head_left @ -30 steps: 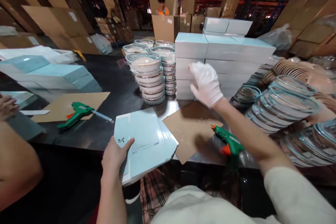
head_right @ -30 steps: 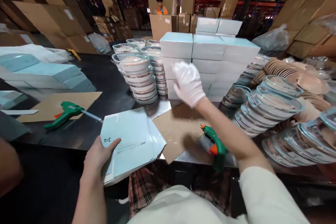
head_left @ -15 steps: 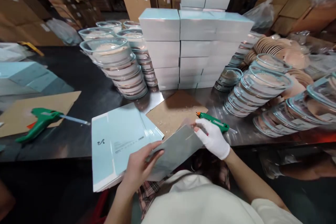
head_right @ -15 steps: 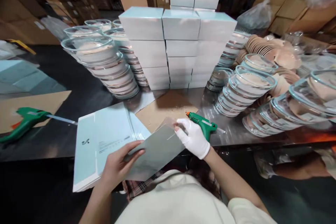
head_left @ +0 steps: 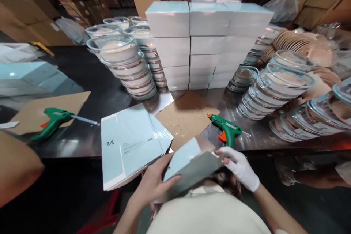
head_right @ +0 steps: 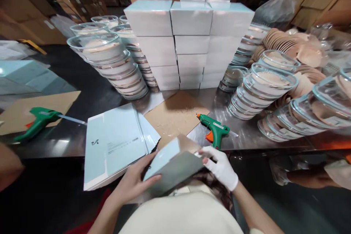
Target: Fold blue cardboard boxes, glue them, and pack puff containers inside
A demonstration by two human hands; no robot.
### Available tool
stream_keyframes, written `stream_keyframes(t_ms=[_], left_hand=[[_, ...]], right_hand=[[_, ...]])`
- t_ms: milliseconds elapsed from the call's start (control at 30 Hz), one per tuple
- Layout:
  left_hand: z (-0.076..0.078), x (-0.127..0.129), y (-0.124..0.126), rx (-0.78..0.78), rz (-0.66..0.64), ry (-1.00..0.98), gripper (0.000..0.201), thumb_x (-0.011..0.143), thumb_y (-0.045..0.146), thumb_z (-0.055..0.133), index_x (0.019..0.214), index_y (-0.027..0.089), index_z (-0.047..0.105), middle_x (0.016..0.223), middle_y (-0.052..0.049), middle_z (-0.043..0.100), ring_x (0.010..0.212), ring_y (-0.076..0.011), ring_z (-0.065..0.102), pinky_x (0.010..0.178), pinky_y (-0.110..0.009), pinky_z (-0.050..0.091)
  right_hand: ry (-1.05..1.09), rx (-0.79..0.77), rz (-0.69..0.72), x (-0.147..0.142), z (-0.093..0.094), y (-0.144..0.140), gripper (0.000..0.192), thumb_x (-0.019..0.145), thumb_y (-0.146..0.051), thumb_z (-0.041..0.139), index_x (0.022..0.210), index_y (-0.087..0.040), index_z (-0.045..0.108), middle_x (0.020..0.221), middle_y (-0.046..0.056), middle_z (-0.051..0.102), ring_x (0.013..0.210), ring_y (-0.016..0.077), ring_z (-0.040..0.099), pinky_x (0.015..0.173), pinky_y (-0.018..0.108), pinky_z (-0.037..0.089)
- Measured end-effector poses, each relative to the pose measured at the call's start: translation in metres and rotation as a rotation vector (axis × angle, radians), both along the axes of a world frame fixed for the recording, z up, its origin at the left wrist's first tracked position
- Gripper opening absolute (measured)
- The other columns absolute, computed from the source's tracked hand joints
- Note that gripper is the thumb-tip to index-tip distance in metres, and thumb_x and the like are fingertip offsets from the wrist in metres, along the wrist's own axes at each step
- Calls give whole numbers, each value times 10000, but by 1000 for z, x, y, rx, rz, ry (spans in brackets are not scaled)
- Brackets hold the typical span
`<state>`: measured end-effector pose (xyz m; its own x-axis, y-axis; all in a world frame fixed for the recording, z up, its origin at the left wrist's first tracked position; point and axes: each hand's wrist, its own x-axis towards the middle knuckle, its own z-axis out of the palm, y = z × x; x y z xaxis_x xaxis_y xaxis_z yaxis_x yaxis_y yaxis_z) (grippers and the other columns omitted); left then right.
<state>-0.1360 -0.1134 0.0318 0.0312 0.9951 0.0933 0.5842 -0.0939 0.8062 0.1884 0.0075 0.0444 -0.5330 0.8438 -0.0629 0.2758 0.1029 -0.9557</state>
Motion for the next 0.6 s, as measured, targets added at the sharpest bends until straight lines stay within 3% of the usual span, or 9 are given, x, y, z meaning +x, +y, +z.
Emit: stream_keyframes(t_ms=[67,100,167,267,333,400,500,600], left_hand=[[-3,2,4,109,217,-105,625,892,426,763,1468,227,624,1427,-177,700,1294,-361,694,1085,-483,566],[-5,7,9,156,266,-163,643,877,410,761,1471,213,612,1430,-184,688,1300,-362,683,1089,-486,559],[-9,23,19,200,252,-277,694,847,403,748,1484,186,579,1391,-191,691,1257,-353,690,1074,-487,561],[-20,45,29,213,176,-369,665,849,434,710,1439,153,585,1133,-152,743,1051,-312,732,987,-475,591],[-29,52,30,204,140,-378,572,861,485,707,1337,176,635,935,-89,720,893,-284,721,904,-460,606],[-39,55,27,185,125,-395,590,827,609,737,1248,202,660,852,-60,689,833,-281,699,857,-455,606],[-49,62,24,178,201,-462,748,800,796,685,1257,207,629,994,-118,710,951,-316,710,908,-484,597],[-51,73,22,218,295,-502,656,916,726,603,1351,241,532,1281,-186,661,1157,-318,685,1014,-509,563]], right_hand=[[59,214,-302,-3,-13,-12,776,880,-827,613,1375,-229,622,1305,174,718,1148,327,734,1041,480,596],[64,296,-375,-10,-21,-17,874,856,-849,616,1472,-234,541,1395,192,669,1236,353,703,1083,510,579],[29,405,-408,-31,-33,-22,1015,848,-861,600,1608,-223,383,1510,224,576,1370,384,630,1128,530,560],[2,503,-459,-60,-42,-16,914,970,-733,506,1688,-242,226,1595,218,495,1446,364,577,1140,525,555],[12,553,-459,-69,-39,-10,814,1001,-672,473,1678,-274,261,1608,186,494,1466,353,559,1164,530,533],[31,537,-407,-71,-33,-6,732,985,-678,470,1601,-285,421,1546,165,566,1442,356,578,1152,513,539],[123,371,-428,-69,-20,-6,595,977,-668,453,1360,-252,638,1452,169,647,1395,378,599,1124,514,540],[187,224,-582,-71,-9,-7,408,991,-568,487,1126,-229,668,1352,158,700,1328,363,631,1139,531,513]])
